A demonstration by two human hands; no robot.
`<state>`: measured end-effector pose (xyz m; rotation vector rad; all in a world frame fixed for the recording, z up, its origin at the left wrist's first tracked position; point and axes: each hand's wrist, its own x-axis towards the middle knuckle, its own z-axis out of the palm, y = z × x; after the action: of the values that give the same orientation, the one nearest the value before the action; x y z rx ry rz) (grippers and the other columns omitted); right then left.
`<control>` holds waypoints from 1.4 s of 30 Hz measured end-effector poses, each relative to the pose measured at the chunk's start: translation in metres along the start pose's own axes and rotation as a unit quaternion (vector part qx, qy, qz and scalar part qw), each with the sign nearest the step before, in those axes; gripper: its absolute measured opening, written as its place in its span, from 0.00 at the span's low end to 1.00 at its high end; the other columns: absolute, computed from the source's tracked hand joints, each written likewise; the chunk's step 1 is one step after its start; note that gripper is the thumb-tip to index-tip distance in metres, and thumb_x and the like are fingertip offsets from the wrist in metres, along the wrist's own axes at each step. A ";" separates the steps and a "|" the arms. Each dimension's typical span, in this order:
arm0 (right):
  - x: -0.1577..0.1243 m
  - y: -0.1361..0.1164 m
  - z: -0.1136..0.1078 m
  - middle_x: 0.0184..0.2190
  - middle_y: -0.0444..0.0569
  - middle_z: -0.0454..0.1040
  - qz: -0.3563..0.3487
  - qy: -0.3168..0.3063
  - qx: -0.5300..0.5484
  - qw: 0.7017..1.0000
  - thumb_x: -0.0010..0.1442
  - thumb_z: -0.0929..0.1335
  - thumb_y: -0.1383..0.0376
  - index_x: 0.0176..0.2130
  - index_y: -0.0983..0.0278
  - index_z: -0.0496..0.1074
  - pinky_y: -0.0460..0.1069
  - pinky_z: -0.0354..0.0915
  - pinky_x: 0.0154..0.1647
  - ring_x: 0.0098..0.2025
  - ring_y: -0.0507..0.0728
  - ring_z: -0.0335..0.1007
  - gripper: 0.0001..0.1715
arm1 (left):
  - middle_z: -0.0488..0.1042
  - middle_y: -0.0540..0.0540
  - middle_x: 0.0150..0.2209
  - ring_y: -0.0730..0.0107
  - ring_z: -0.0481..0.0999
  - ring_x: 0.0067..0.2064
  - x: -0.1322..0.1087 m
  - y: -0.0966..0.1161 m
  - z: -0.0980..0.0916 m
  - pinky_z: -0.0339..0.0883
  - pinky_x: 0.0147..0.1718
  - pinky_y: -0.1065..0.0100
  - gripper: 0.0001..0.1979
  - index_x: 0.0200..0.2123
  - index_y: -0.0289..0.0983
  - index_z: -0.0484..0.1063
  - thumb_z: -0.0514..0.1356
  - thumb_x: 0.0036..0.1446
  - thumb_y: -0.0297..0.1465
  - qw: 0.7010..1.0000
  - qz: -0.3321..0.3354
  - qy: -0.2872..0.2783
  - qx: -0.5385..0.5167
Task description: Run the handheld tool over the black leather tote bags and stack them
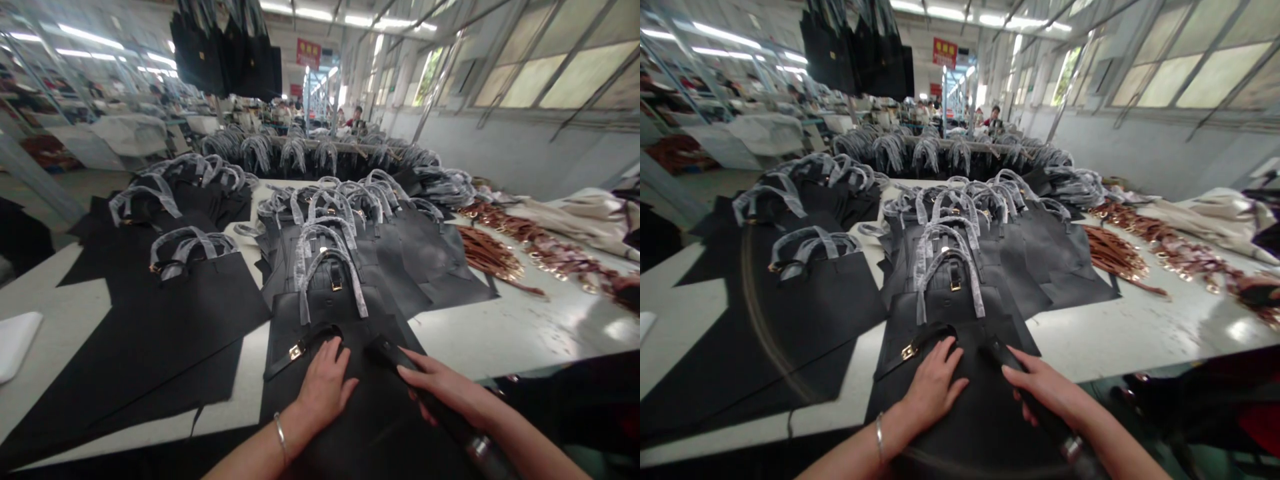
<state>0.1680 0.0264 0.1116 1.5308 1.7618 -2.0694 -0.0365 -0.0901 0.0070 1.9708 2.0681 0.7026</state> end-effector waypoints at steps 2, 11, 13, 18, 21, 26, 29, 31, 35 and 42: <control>-0.003 0.003 -0.003 0.22 0.40 0.70 0.017 -0.007 -0.005 1.000 0.59 0.66 0.52 0.64 0.59 0.54 0.42 0.62 0.14 0.16 0.49 0.68 0.38 | 0.60 0.38 0.61 0.52 0.60 0.62 0.000 -0.005 -0.003 0.59 0.59 0.54 0.26 0.56 0.39 0.64 0.61 0.55 0.38 1.000 -0.009 -0.003 -0.013; 0.015 -0.017 0.014 0.24 0.38 0.68 -0.120 0.121 -0.056 0.984 0.59 0.66 0.53 0.64 0.60 0.55 0.43 0.64 0.17 0.18 0.49 0.68 0.38 | 0.71 0.41 0.48 0.57 0.69 0.49 0.030 -0.022 -0.039 0.58 0.52 0.55 0.23 0.51 0.39 0.67 0.63 0.54 0.40 0.997 0.065 -0.038 0.024; 0.009 -0.022 0.018 0.23 0.38 0.67 -0.106 0.094 -0.066 0.988 0.59 0.66 0.54 0.64 0.59 0.55 0.43 0.63 0.17 0.18 0.49 0.67 0.38 | 0.72 0.43 0.45 0.57 0.69 0.48 0.045 -0.034 -0.048 0.54 0.54 0.51 0.21 0.50 0.40 0.68 0.64 0.54 0.39 0.991 0.112 -0.059 0.040; 0.001 -0.023 0.032 0.21 0.37 0.65 -0.047 -0.002 -0.084 0.995 0.59 0.66 0.55 0.64 0.59 0.55 0.42 0.62 0.14 0.16 0.49 0.66 0.37 | 0.70 0.43 0.47 0.55 0.67 0.50 0.070 -0.054 -0.051 0.54 0.56 0.52 0.29 0.47 0.39 0.70 0.70 0.43 0.44 0.984 0.151 -0.091 0.020; 0.010 -0.024 0.040 0.22 0.38 0.66 -0.028 -0.028 -0.088 0.995 0.60 0.65 0.56 0.64 0.58 0.55 0.42 0.62 0.14 0.16 0.49 0.67 0.36 | 0.68 0.39 0.50 0.54 0.67 0.52 0.060 -0.049 -0.043 0.58 0.55 0.55 0.40 0.55 0.34 0.62 0.73 0.40 0.38 0.996 0.068 -0.052 -0.010; 0.027 -0.036 0.045 0.23 0.39 0.67 -0.013 -0.068 -0.102 0.992 0.60 0.66 0.55 0.63 0.60 0.57 0.42 0.62 0.14 0.16 0.49 0.67 0.35 | 0.70 0.40 0.48 0.54 0.70 0.49 0.012 -0.027 -0.029 0.67 0.48 0.54 0.22 0.46 0.34 0.67 0.68 0.48 0.30 0.994 -0.098 0.035 0.040; 0.040 -0.045 0.051 0.23 0.39 0.67 -0.025 -0.075 -0.122 0.989 0.60 0.66 0.55 0.63 0.60 0.58 0.43 0.62 0.14 0.16 0.49 0.67 0.34 | 0.72 0.40 0.47 0.53 0.71 0.50 -0.015 -0.020 -0.019 0.68 0.49 0.53 0.14 0.43 0.34 0.70 0.65 0.52 0.27 0.994 -0.077 0.045 0.061; 0.050 -0.049 0.058 0.23 0.39 0.68 -0.047 -0.059 -0.146 0.986 0.60 0.66 0.56 0.62 0.60 0.59 0.44 0.63 0.14 0.16 0.50 0.66 0.34 | 0.72 0.39 0.49 0.53 0.70 0.53 -0.029 -0.019 -0.013 0.67 0.52 0.52 0.16 0.47 0.33 0.70 0.64 0.53 0.26 0.996 -0.038 0.064 0.058; 0.059 -0.053 0.068 0.21 0.39 0.68 -0.131 0.041 -0.193 0.971 0.60 0.66 0.56 0.64 0.61 0.57 0.45 0.64 0.18 0.17 0.50 0.67 0.36 | 0.74 0.40 0.47 0.54 0.72 0.51 -0.046 -0.021 -0.011 0.68 0.52 0.52 0.14 0.46 0.33 0.71 0.61 0.55 0.24 0.994 0.008 0.098 0.055; 0.025 -0.050 0.068 0.23 0.39 0.67 -0.028 -0.117 -0.161 0.980 0.57 0.68 0.54 0.65 0.62 0.56 0.43 0.62 0.16 0.17 0.49 0.66 0.41 | 0.76 0.44 0.32 0.62 0.76 0.38 -0.068 -0.032 -0.020 0.74 0.37 0.62 0.05 0.33 0.36 0.73 0.57 0.58 0.25 0.983 0.082 0.162 0.006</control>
<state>0.0832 0.0066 0.1239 1.1155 1.9459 -1.7841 -0.0675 -0.1607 -0.0022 2.1737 2.0969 1.1137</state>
